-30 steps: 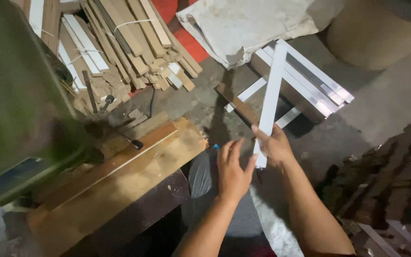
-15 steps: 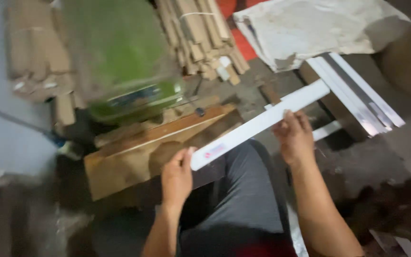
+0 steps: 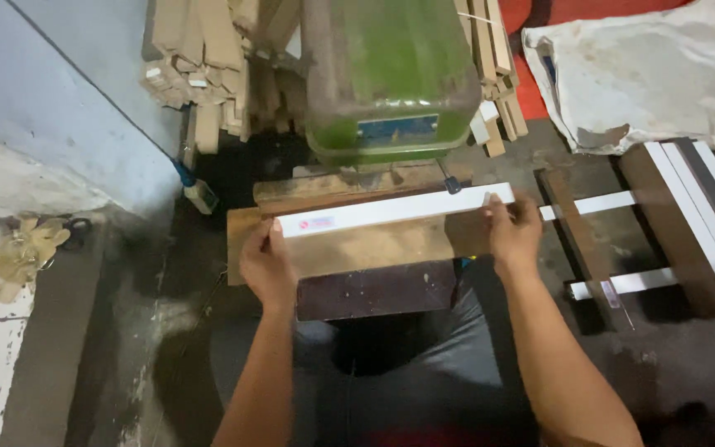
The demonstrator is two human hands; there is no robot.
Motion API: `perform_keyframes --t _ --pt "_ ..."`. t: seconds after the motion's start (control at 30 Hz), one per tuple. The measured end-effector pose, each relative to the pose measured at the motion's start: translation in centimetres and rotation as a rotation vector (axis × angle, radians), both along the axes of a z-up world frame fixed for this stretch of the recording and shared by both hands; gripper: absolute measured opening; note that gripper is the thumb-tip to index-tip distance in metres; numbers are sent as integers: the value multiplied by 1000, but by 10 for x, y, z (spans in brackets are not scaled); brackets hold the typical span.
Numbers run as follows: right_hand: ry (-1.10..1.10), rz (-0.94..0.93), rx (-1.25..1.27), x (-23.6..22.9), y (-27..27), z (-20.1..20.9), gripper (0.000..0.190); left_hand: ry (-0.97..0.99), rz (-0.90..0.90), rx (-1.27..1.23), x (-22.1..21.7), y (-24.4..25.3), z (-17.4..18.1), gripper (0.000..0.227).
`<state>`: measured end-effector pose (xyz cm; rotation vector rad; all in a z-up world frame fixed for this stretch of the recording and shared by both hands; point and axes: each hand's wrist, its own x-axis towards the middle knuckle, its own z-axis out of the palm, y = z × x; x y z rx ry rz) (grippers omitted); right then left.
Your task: Positioning white strips under an industrial punch machine and stacking them after processing
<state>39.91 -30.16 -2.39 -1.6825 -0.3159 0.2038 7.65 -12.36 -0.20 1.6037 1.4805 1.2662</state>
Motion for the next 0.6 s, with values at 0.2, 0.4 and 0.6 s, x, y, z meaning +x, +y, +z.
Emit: perform_keyframes --t 0.2,0.4,0.6 --pt "-254 34 -328 42 25 -72 28 204 -76 235 2 39 -23 21" --pt "-140 93 -273 54 33 -79 31 148 -94 121 -2 59 -54 29" --pt "-28 167 -61 23 23 -35 27 141 -88 88 -9 41 -34 36"
